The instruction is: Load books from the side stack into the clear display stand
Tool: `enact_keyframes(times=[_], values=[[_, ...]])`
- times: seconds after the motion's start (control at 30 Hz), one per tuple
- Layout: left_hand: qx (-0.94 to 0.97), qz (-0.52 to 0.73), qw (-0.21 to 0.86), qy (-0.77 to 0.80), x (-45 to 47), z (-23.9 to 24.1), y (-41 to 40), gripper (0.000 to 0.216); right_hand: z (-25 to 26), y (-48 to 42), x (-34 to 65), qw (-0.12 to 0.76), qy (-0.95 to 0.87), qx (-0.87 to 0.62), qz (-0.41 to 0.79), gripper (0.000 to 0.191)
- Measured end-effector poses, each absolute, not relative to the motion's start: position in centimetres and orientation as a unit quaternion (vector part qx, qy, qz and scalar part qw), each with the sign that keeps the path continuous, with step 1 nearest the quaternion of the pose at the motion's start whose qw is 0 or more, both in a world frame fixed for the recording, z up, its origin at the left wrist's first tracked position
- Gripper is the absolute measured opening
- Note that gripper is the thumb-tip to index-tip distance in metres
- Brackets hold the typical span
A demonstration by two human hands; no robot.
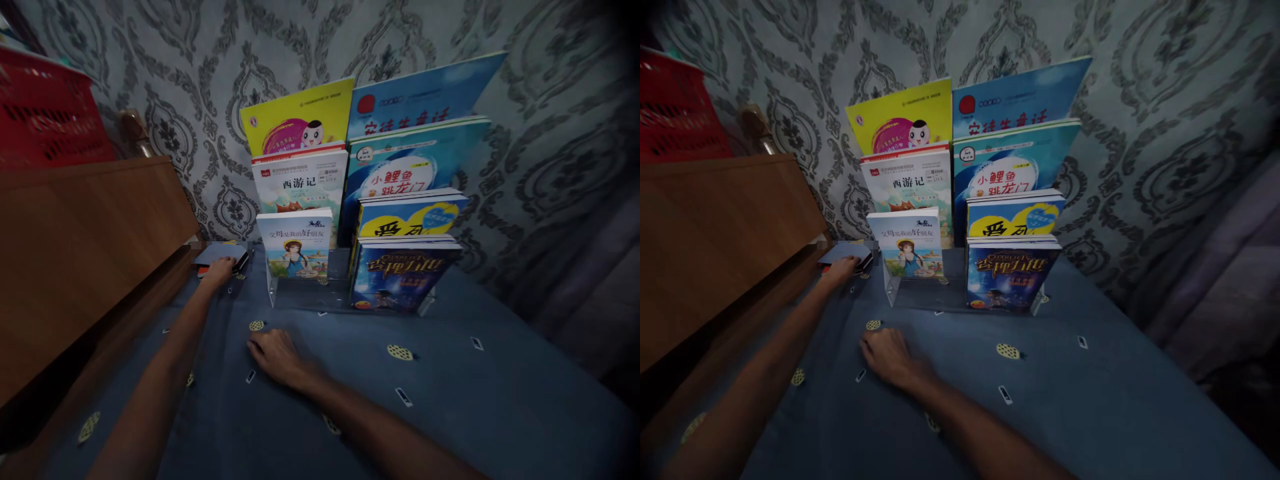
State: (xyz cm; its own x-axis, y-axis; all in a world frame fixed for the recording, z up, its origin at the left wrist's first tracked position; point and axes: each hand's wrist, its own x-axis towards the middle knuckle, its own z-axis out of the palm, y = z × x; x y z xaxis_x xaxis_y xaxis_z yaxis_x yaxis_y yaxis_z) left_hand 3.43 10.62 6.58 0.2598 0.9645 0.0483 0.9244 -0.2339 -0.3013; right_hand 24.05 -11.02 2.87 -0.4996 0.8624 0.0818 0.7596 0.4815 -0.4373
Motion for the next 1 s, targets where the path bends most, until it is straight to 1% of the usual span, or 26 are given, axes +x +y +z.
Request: enact_keyframes(times=[0.37,0.6,0.67,0.8,1.0], values=[[-0.787,0.08,0.168,-0.588,3.5,6.7,10.6,0.034,2.7,-11.0,24.0,0.15,-0.843,-0.484,0.18,0.027],[-0.813,0.067,0.184,-0.548,2.8,6.2,5.5,0.028,2.8,-10.9,24.1,0.158,-0.844,-0.477,0.188,0.025],[-0.818,0.062,0.186,-0.54,2.5,5.8,3.9,0.033,2.7,-10.8,24.0,0.156,-0.844,-0.478,0.189,0.026],[-0.801,0.059,0.19,-0.565,2.1,5.0,2.5,0.055,2.6,-10.8,23.9,0.158,-0.842,-0.481,0.184,0.028],[-0.768,0.073,0.178,-0.61,2.7,3.9,2.6,0.057,2.2,-10.7,23.8,0.186,-0.841,-0.475,0.182,0.025]])
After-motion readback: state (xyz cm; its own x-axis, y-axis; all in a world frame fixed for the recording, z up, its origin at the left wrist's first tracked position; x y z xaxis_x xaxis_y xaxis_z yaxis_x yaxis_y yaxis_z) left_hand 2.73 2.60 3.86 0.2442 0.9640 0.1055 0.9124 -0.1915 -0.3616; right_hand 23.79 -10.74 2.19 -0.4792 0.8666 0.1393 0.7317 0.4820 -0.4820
